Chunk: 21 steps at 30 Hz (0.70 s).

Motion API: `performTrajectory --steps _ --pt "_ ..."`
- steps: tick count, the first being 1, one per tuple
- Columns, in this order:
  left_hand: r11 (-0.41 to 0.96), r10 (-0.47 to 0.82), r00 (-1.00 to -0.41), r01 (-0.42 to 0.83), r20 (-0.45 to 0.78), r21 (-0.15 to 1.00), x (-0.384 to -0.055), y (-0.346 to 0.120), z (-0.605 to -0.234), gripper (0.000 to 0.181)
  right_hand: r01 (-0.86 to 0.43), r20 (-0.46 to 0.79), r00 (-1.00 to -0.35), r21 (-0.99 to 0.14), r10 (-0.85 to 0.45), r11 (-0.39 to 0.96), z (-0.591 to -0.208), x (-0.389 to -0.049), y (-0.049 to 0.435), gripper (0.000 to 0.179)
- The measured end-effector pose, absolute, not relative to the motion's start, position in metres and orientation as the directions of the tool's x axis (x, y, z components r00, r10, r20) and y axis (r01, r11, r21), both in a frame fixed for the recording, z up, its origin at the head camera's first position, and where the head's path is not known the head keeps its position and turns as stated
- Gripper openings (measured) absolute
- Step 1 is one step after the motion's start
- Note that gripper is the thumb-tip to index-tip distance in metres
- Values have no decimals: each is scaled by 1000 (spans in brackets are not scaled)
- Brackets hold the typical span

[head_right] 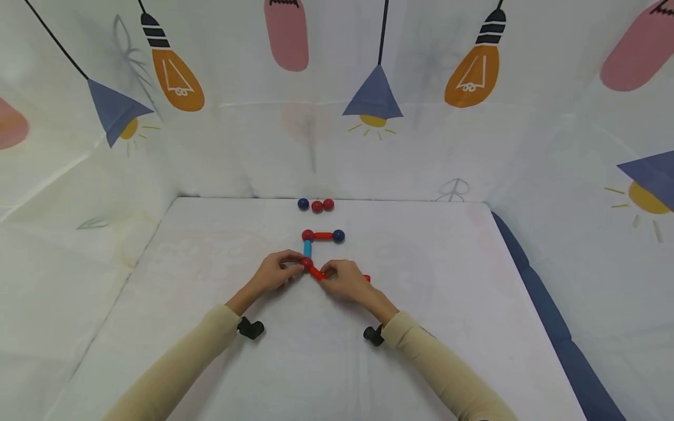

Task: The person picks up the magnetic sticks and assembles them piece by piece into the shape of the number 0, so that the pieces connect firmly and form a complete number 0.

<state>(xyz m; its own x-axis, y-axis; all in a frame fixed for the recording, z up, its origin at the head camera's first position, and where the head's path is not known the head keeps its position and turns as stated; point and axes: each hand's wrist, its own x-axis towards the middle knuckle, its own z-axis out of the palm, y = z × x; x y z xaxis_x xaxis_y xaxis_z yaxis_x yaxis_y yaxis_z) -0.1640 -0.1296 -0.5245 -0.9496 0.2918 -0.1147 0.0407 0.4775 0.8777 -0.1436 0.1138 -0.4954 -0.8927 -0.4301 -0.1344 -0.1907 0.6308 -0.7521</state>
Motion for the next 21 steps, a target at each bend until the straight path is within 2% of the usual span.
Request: performTrajectory --steps 9,21 --pt "486 296 -947 39 -123 873 -166 -129 -523 33 -187 -141 -886 -762 -441 620 -497 -138 104 25" --pt "495 307 -943 42 -129 868 -167 -130 -525 35 -121 -204 -869 -795 -451 594 -506 -140 98 40"
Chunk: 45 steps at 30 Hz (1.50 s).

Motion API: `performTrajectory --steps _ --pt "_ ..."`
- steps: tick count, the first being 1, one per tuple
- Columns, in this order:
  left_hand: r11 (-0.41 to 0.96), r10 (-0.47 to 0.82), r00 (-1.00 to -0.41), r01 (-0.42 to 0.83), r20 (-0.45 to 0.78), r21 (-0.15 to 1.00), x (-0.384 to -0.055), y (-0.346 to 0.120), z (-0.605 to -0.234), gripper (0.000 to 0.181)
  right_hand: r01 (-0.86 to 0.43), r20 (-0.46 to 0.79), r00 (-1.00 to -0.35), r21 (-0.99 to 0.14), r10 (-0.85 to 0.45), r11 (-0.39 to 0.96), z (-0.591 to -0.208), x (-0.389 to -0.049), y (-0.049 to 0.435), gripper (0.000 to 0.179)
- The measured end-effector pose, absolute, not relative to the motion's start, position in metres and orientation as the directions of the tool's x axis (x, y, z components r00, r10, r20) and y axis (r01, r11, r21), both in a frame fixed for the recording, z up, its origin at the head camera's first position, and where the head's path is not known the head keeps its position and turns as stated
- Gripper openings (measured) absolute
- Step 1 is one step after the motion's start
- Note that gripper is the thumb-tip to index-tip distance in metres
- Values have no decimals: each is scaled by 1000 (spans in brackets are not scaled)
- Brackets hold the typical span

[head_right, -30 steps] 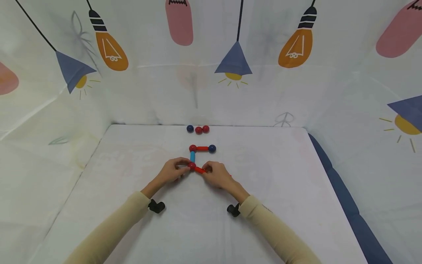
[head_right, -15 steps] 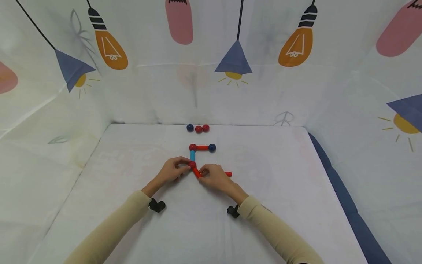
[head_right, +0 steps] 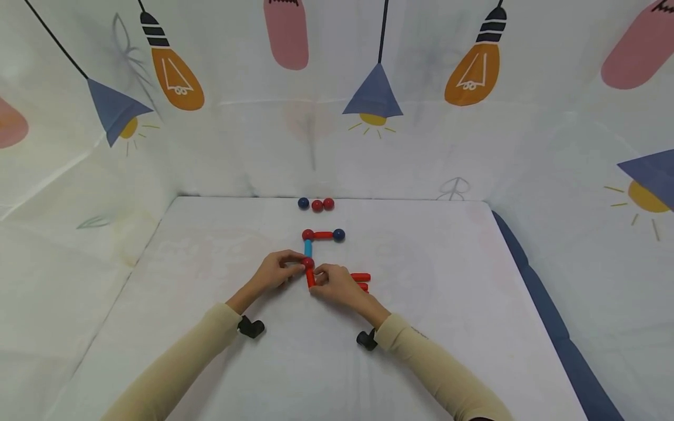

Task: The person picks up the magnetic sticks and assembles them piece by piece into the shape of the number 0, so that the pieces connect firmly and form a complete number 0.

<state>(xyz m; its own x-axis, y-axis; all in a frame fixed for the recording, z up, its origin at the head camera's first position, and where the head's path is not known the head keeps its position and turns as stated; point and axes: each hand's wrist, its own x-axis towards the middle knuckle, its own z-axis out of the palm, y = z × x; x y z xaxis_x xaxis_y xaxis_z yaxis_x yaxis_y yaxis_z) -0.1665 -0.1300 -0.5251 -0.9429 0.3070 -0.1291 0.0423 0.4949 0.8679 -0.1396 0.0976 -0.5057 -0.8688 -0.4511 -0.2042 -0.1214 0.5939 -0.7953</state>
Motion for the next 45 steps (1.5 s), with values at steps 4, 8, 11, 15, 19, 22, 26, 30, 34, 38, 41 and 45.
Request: performTrajectory --steps 4,8,11,15,19,22,26,30,34,38,41,45 --pt "498 307 -944 52 -119 866 -166 -131 -526 34 -111 -208 -867 -805 -452 583 -507 -139 95 42" --pt "487 314 -943 62 -108 871 -166 -131 -527 33 -102 -204 -865 -824 -459 558 -510 -138 94 43" --pt "479 320 -942 67 -103 875 -167 -132 -528 33 -95 -196 -869 -834 -453 544 -512 -137 92 43" --pt "477 319 -943 72 -96 876 -167 -131 -528 33 -99 -169 -887 -839 -430 534 -514 -137 90 42" --pt "481 322 -942 76 -96 873 -167 -131 -527 33 -78 -190 -898 -819 -397 569 -511 -137 86 43" --pt "482 325 -940 69 -105 873 -166 -131 -527 33 -61 -221 -900 -789 -375 611 -509 -137 83 46" --pt "484 322 -939 55 -120 873 -166 -130 -527 34 -66 -240 -897 -758 -372 649 -509 -138 80 45" --pt "488 320 -941 63 -112 870 -165 -131 -526 34 -55 -264 -888 -753 -377 656 -509 -139 79 39" --pt "483 322 -942 79 -93 872 -164 -131 -526 33 -34 -288 -881 -754 -376 656 -506 -140 79 37" --pt "491 317 -944 80 -92 867 -164 -131 -527 33 -15 -307 -875 -756 -375 655 -504 -140 80 40" --pt "501 316 -944 84 -92 861 -165 -131 -527 33 3 -316 -874 -765 -370 644 -503 -139 80 39" --pt "505 322 -943 94 -86 858 -165 -132 -527 33 6 -313 -875 -771 -370 637 -501 -139 81 37"
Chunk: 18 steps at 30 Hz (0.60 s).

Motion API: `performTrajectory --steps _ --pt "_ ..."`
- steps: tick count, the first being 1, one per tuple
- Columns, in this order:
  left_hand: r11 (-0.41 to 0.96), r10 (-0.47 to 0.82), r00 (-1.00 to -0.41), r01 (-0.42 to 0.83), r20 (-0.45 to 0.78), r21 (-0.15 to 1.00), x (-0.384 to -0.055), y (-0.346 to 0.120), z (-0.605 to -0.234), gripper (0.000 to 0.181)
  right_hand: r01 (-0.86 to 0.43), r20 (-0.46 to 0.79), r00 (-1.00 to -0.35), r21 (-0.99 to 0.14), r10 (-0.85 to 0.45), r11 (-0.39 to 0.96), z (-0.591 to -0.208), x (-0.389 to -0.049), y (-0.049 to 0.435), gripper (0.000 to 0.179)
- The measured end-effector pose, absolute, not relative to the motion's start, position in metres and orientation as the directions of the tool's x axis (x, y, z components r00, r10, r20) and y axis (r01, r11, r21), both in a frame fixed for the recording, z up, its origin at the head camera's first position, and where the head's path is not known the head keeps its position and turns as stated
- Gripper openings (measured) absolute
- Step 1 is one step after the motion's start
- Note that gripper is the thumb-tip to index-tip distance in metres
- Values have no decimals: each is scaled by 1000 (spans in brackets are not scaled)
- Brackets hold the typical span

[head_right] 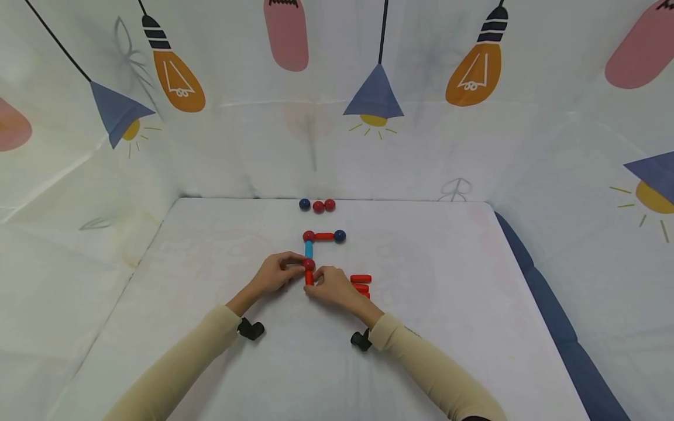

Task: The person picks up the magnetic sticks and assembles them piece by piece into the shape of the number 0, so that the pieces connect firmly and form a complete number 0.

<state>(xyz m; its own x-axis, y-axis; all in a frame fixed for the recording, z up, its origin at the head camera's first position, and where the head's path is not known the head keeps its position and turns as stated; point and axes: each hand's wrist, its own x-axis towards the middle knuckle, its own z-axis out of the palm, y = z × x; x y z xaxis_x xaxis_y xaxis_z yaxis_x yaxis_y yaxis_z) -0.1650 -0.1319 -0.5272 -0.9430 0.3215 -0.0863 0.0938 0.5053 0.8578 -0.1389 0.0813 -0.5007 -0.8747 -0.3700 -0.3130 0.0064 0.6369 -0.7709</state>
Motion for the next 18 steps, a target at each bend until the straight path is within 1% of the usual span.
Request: performTrajectory --steps 3,8,10,13,18 --pt "508 323 -942 94 -88 856 -165 -132 -527 33 8 -326 -866 -767 -379 642 -499 -140 83 40" --pt "511 319 -944 92 -89 855 -166 -133 -529 34 25 -356 -856 -754 -376 657 -487 -153 87 50" --pt "509 316 -944 84 -95 856 -166 -134 -529 34 14 -334 -870 -752 -362 660 -481 -163 90 52" --pt "499 317 -941 60 -118 864 -165 -136 -530 35 -40 -268 -897 -742 -350 669 -469 -180 92 52" --pt "481 317 -941 50 -120 875 -163 -137 -530 36 -127 -192 -908 -721 -373 681 -451 -213 91 52"
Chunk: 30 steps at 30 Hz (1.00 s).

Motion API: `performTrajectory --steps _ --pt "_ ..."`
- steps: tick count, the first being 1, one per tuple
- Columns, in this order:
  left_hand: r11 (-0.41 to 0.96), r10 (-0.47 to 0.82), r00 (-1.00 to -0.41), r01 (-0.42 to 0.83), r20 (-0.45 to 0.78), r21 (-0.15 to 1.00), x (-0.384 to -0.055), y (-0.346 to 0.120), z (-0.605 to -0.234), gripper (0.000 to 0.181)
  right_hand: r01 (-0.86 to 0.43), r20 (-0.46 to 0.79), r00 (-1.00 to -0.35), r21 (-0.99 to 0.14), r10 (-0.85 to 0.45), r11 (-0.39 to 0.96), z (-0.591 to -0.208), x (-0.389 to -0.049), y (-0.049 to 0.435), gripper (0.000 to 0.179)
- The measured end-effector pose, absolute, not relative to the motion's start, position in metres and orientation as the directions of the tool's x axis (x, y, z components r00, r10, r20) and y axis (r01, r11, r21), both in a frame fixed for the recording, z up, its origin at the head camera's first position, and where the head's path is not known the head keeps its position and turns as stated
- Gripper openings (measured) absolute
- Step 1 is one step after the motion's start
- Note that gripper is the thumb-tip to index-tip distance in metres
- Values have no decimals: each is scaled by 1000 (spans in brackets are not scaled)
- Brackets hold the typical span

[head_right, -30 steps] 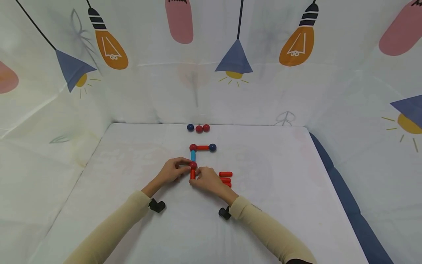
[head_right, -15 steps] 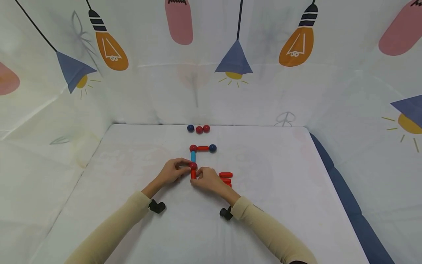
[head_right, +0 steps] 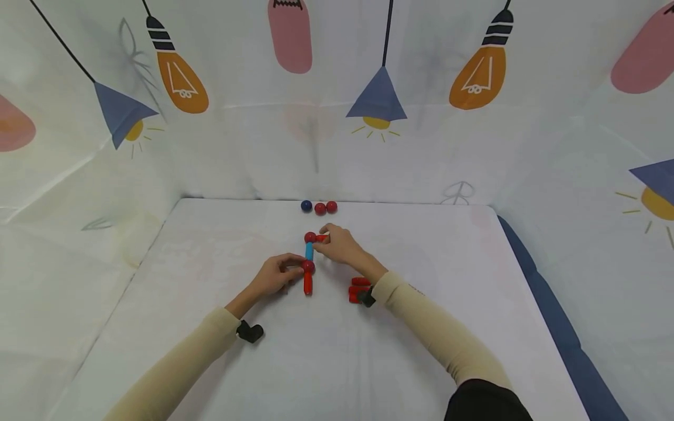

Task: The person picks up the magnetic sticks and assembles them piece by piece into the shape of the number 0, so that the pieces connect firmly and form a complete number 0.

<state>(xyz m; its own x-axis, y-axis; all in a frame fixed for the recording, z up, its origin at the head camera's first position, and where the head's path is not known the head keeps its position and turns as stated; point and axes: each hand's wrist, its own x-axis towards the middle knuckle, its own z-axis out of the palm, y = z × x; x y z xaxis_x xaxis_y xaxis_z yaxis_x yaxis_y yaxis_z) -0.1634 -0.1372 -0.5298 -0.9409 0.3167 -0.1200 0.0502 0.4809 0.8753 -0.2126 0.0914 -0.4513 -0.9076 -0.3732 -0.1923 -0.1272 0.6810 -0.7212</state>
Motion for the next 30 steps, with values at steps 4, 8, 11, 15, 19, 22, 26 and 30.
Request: performTrajectory --steps 4,8,11,15,19,22,26,30 --pt "475 309 -942 36 -128 879 -164 -139 -530 35 -191 -129 -914 -700 -385 688 -446 -240 92 50" --pt "469 334 -934 48 -127 882 -163 -140 -531 36 -245 -56 -922 -682 -384 689 -448 -263 96 43" --pt "464 346 -930 54 -124 884 -163 -140 -532 36 -252 -26 -931 -678 -364 690 -451 -279 100 39" --pt "449 338 -931 35 -134 893 -163 -140 -531 35 -204 -37 -950 -679 -310 705 -454 -297 103 40" --pt "435 349 -926 25 -143 900 -164 -137 -533 38 -124 -87 -964 -685 -250 718 -458 -308 106 45" --pt "423 350 -925 18 -145 906 -165 -136 -535 37 -66 -135 -967 -689 -216 722 -465 -314 106 48" --pt "421 334 -931 7 -147 907 -164 -140 -537 36 -60 -161 -960 -682 -230 729 -473 -320 101 50" --pt "422 337 -929 3 -153 907 -165 -142 -534 38 -140 -162 -938 -631 -306 763 -476 -324 98 49"
